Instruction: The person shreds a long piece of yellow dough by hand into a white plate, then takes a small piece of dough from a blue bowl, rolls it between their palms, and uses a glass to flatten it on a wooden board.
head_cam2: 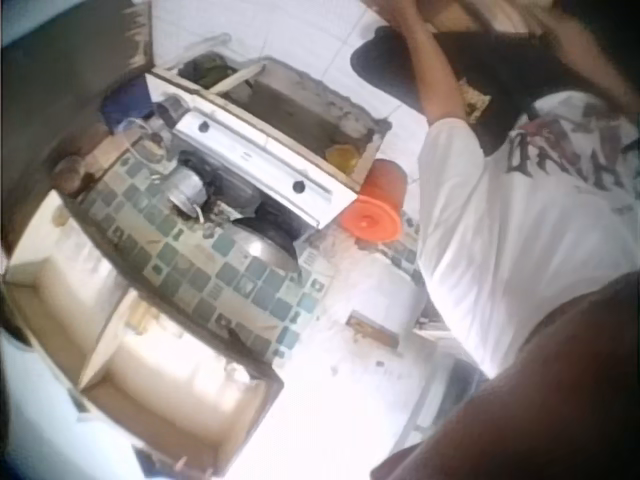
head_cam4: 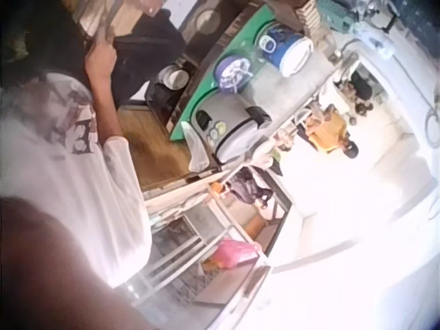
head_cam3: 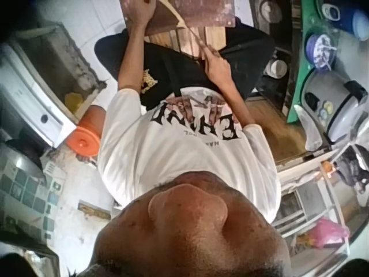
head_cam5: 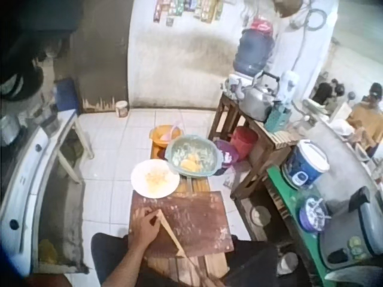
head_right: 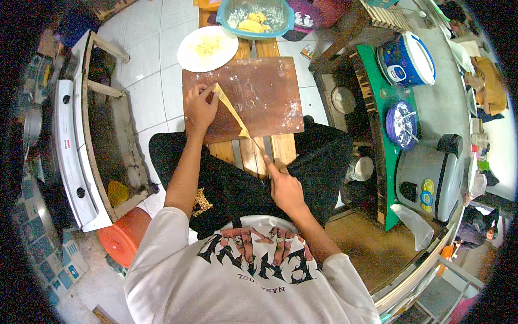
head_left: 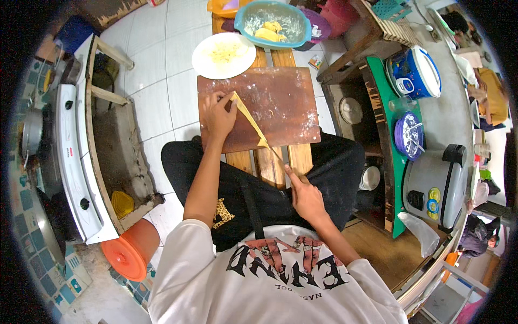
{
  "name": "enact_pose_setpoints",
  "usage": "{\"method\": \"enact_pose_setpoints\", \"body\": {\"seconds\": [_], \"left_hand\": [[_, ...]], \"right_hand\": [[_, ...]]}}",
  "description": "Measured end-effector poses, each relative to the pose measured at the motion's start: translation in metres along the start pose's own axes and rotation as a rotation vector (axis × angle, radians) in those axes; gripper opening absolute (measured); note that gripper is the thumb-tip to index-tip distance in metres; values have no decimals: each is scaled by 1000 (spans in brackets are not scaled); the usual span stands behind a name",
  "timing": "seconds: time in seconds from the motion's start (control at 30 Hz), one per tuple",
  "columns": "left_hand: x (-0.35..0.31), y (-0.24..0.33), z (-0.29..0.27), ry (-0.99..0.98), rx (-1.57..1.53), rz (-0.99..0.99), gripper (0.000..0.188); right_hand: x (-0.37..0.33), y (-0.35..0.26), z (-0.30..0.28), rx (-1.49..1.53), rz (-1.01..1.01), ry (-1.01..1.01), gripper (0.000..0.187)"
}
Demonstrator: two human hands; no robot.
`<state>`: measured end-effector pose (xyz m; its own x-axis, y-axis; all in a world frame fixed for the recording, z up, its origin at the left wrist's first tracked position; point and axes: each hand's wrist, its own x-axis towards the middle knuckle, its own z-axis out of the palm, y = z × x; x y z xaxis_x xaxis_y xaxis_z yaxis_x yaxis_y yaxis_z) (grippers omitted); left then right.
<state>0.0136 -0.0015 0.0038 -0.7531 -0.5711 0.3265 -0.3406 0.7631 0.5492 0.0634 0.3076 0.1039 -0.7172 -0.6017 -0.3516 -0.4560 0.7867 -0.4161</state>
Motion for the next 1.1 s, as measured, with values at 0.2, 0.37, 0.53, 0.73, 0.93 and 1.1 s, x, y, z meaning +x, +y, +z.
{"method": "enact_pose_setpoints", "body": {"seconds": [0.2, 0.37, 0.53, 0.73, 0.93, 1.1], "left_hand": [[17, 21, -12, -160, 73, -34, 31], [25, 1, 4, -115, 56, 21, 26], [33, -3, 8, -117, 14, 1, 18], [43, -7, 15, -212, -29, -25, 11], [45, 15, -13, -258, -477, -37, 8], [35, 48, -43, -423, -793, -198, 6]], "right_hand": [[-9, 6, -12, 13, 7, -1, 61], [-9, 15, -16, 238, 11, 32, 53], [20, 31, -6, 353, -100, 224, 49], [89, 33, -9, 268, -61, 214, 57], [131, 47, 12, 101, -87, 340, 61], [138, 37, -3, 5, -75, 455, 61]]}}
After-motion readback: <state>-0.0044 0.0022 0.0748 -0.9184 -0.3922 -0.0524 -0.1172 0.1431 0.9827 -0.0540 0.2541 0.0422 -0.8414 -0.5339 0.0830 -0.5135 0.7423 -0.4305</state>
